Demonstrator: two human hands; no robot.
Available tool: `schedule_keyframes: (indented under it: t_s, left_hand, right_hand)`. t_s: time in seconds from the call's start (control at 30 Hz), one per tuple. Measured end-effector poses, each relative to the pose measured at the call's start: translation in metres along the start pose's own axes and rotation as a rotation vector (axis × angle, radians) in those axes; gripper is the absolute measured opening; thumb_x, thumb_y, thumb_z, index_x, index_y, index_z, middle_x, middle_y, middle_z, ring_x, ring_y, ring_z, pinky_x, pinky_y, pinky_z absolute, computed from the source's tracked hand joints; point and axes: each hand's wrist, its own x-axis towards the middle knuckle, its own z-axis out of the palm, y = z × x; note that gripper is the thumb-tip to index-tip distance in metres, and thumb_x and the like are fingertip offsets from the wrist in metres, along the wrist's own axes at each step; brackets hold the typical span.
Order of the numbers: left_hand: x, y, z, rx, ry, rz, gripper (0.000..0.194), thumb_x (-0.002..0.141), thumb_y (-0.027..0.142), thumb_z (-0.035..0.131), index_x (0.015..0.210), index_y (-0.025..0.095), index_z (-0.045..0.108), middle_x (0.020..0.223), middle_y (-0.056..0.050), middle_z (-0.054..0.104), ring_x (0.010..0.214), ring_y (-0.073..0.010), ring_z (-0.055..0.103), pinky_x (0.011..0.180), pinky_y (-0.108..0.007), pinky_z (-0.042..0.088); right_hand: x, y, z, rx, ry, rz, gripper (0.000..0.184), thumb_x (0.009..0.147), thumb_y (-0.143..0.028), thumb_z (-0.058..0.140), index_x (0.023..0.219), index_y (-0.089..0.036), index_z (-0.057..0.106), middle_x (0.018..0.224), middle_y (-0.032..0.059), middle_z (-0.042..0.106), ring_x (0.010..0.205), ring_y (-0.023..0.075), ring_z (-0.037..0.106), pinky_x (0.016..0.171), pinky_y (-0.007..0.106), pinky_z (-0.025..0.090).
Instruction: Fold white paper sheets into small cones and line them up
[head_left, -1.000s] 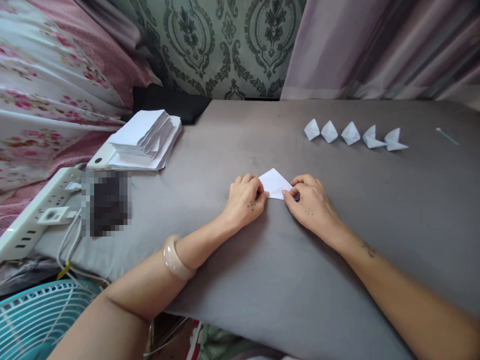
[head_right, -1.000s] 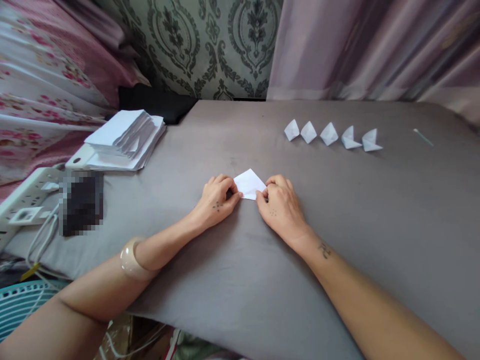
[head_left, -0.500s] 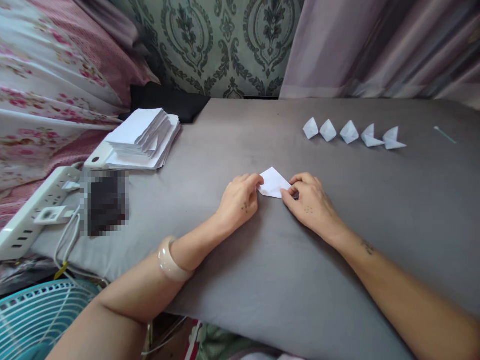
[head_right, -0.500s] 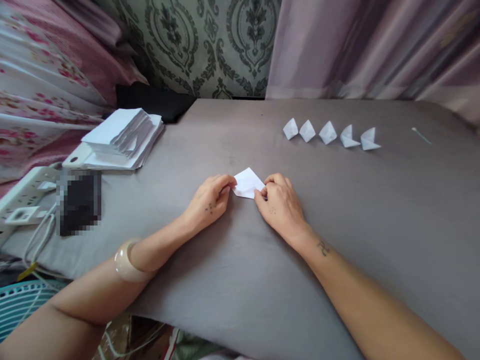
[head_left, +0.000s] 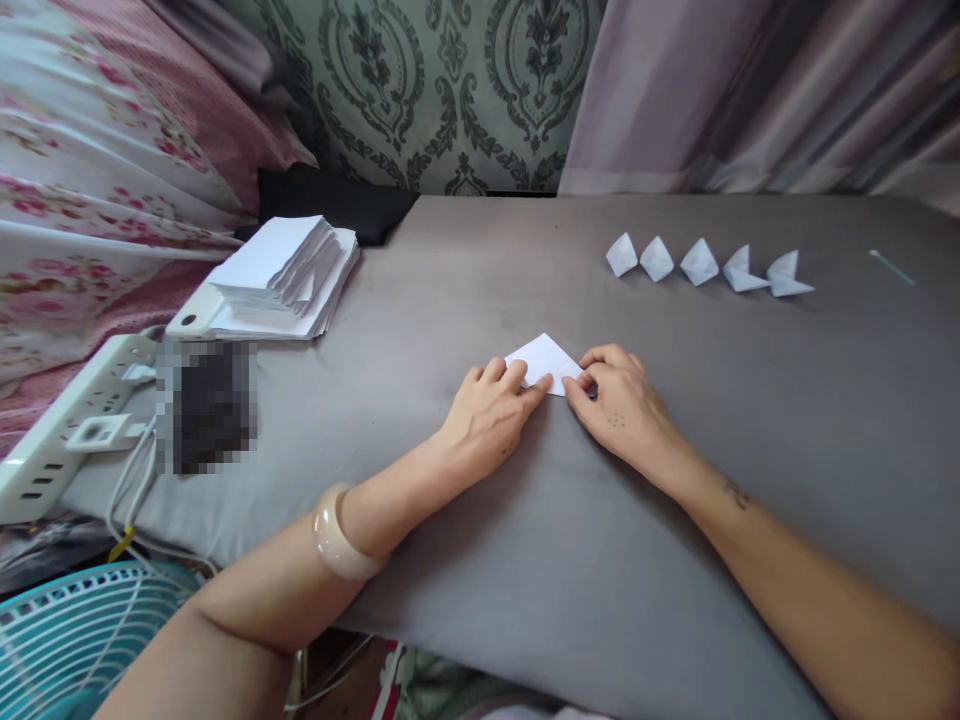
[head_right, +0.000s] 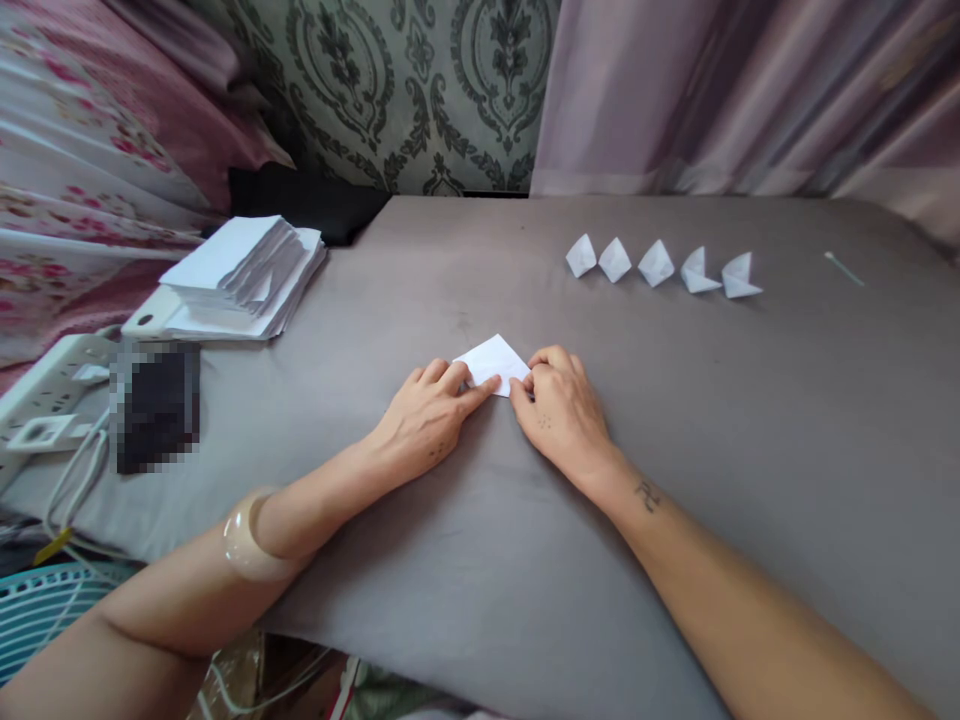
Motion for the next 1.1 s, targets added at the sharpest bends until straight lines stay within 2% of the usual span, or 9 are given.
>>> schedule_keyframes:
  t_s: [0.4, 0.63, 0.83, 0.93, 1.0, 1.1]
  left_hand:
    - [-0.006, -0.003, -0.003, 0.035, -0.006, 0.027, 0.051, 0.093, 0.016, 0.036, 0.142, 0.028, 0.043, 0.123, -0.011, 0.053, 0.103, -0.0254, 0.047, 0.084, -0.038, 0.043]
    - [-0.007, -0.008, -0.002, 0.043, 0.0, 0.056, 0.052, 0.094, 0.016, 0.034, 0.143, 0.03, 0.043, 0.131, -0.012, 0.05, 0.111, -0.0283, 0.046, 0.087, -0.042, 0.041]
    - [-0.009, -0.016, -0.01, 0.006, -0.024, 0.116, 0.051, 0.093, 0.014, 0.034, 0.14, 0.029, 0.047, 0.134, -0.011, 0.049, 0.115, -0.0272, 0.048, 0.09, -0.041, 0.042]
    - [-0.01, -0.018, -0.015, -0.008, -0.047, 0.13, 0.049, 0.092, 0.014, 0.034, 0.137, 0.027, 0.05, 0.134, -0.011, 0.05, 0.116, -0.0272, 0.048, 0.09, -0.041, 0.043]
    - [-0.01, -0.018, -0.015, -0.01, -0.047, 0.125, 0.049, 0.092, 0.014, 0.035, 0.136, 0.026, 0.052, 0.134, -0.011, 0.05, 0.116, -0.0275, 0.048, 0.09, -0.04, 0.043]
    - [-0.01, -0.017, -0.014, -0.01, -0.034, 0.128, 0.048, 0.091, 0.013, 0.036, 0.134, 0.026, 0.053, 0.133, -0.011, 0.052, 0.116, -0.0273, 0.049, 0.09, -0.04, 0.044]
  right_hand:
    - [-0.002, -0.002, -0.006, -0.037, -0.052, 0.01, 0.022, 0.087, -0.034, 0.056, 0.071, -0.019, 0.057, 0.103, 0.01, 0.059, 0.097, 0.0261, 0.054, 0.084, 0.04, 0.045]
    - [-0.006, 0.008, -0.01, -0.112, -0.06, 0.107, 0.034, 0.082, -0.053, 0.06, 0.073, -0.02, 0.056, 0.103, 0.0098, 0.055, 0.092, 0.0267, 0.05, 0.082, 0.043, 0.044]
    - [-0.003, 0.02, -0.012, -0.028, -0.079, 0.086, 0.028, 0.081, -0.049, 0.062, 0.083, -0.021, 0.059, 0.1, 0.0094, 0.055, 0.091, 0.0265, 0.05, 0.081, 0.041, 0.044]
    - [-0.005, 0.015, -0.014, -0.038, -0.039, 0.008, 0.025, 0.084, -0.042, 0.06, 0.095, -0.02, 0.061, 0.101, 0.0106, 0.057, 0.092, 0.0272, 0.051, 0.082, 0.042, 0.045]
    - [-0.009, 0.003, -0.014, -0.076, -0.001, -0.087, 0.024, 0.088, -0.031, 0.055, 0.107, -0.018, 0.061, 0.109, 0.0132, 0.058, 0.099, 0.0286, 0.051, 0.086, 0.044, 0.044]
    - [-0.018, -0.022, -0.014, -0.105, -0.085, -0.276, 0.033, 0.095, -0.015, 0.037, 0.119, -0.017, 0.06, 0.118, 0.0127, 0.058, 0.105, 0.0268, 0.05, 0.089, 0.04, 0.044]
